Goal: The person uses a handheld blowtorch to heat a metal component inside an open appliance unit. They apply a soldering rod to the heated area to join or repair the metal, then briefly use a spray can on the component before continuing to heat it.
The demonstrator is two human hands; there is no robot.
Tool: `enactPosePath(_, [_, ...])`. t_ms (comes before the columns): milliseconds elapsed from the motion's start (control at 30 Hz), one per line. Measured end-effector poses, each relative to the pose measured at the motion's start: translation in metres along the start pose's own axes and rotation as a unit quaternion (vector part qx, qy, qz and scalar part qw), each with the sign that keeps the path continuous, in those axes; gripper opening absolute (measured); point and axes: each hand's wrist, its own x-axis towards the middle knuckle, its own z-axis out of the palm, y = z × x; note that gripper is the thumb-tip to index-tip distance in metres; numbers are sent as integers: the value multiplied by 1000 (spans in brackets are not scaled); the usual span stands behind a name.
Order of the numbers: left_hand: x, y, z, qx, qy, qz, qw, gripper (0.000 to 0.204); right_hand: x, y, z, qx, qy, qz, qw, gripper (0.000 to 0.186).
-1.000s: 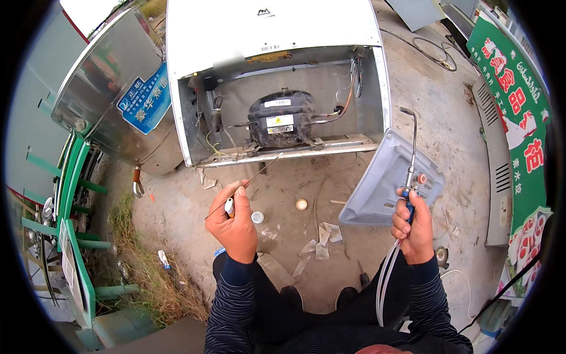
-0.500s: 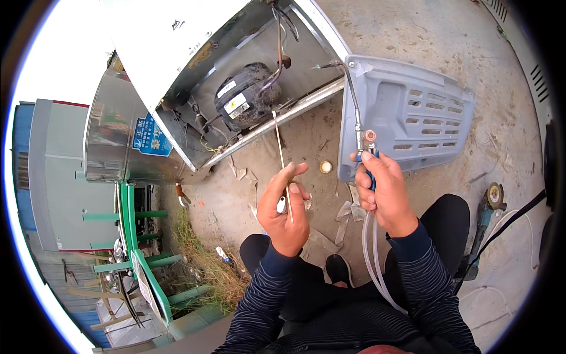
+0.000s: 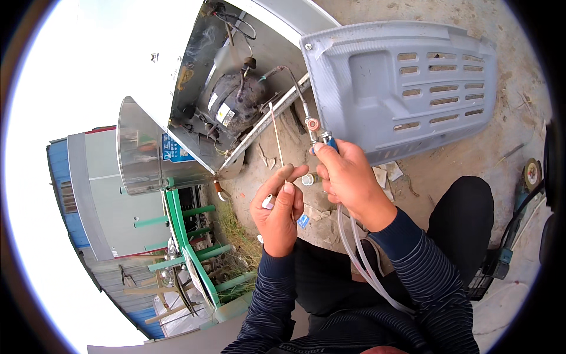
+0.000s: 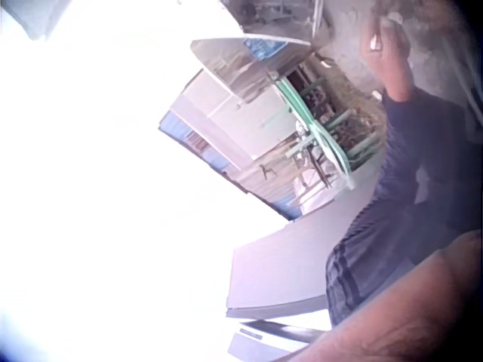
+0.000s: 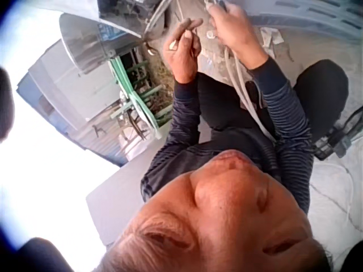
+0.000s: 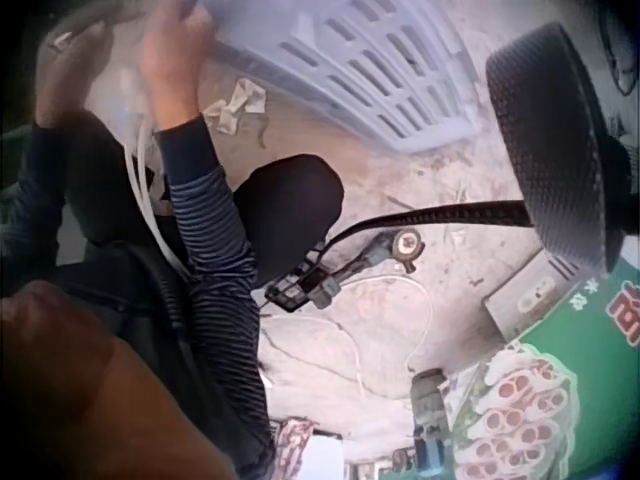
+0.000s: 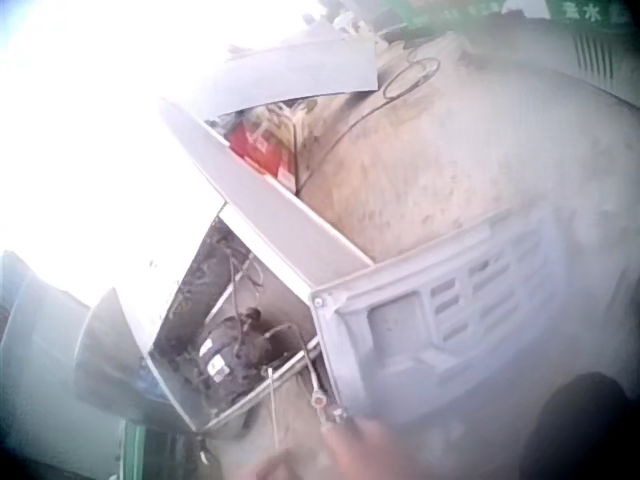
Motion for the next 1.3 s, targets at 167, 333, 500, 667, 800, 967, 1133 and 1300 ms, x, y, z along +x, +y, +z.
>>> enactPosePath(167, [21, -7, 9, -49, 13, -26, 998, 28, 15, -2, 2, 18, -20, -7, 1000, 23])
enactPosePath(333, [35, -10, 17, -60, 47, -83, 994, 27, 19, -16, 8, 82, -19, -26, 996, 35])
enactPosePath(500, [49, -20, 3, -86, 34, -100, 991, 21, 22, -20, 9, 59, -51, -5, 997, 29])
enactPosePath(667, [62, -26, 13, -56, 59, -98, 992, 15, 36, -11, 6, 96, -78, 23, 992, 28])
enactPosePath(800, [65, -30, 14, -54, 71, -89, 992, 14, 39, -10, 2, 135, -123, 49, 982, 27])
enactPosePath(967, [69, -33, 8, -75, 59, -75, 993, 15, 41, -8, -2, 154, -153, 63, 974, 27])
enactPosePath(1133, [72, -34, 9, -74, 53, -70, 993, 16, 35, -10, -1, 133, -124, 60, 981, 28])
enactPosePath(1300, [79, -35, 8, -67, 56, -61, 994, 17, 31, -11, 0, 128, -112, 52, 984, 27])
